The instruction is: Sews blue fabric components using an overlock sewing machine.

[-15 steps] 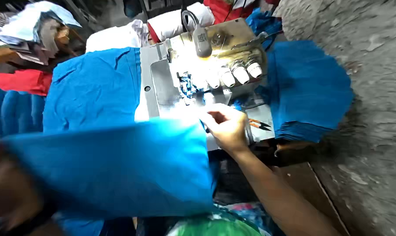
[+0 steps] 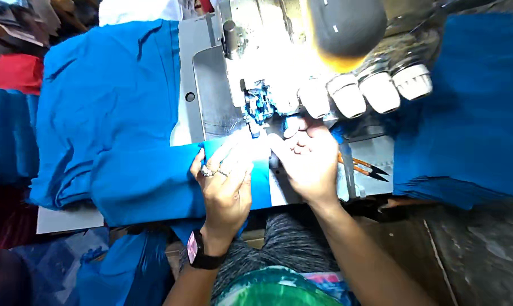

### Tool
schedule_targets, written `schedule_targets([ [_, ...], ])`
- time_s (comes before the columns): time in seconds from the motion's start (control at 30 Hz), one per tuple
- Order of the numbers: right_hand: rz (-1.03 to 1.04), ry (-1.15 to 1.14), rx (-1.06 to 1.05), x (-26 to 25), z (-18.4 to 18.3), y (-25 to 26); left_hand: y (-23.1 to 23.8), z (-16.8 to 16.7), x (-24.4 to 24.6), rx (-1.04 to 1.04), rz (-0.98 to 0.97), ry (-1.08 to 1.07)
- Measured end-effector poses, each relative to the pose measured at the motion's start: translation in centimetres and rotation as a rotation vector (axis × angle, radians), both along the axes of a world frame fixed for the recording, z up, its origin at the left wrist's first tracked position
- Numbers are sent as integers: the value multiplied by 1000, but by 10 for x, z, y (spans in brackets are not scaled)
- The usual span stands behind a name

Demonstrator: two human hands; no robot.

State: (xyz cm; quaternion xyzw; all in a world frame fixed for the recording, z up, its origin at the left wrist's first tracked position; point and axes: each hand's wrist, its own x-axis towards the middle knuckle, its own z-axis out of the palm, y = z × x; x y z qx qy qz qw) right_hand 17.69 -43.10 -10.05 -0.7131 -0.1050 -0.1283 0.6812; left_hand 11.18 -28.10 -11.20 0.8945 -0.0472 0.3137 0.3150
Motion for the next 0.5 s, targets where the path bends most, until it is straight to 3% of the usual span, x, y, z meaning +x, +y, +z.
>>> schedule_targets([
  [0.33, 104, 200, 10, -41, -28, -30, -6, 6, 6, -5, 31, -6],
  [0.5, 162, 255, -145, -49, -26, -28, -8, 6, 9, 26, 41, -35],
])
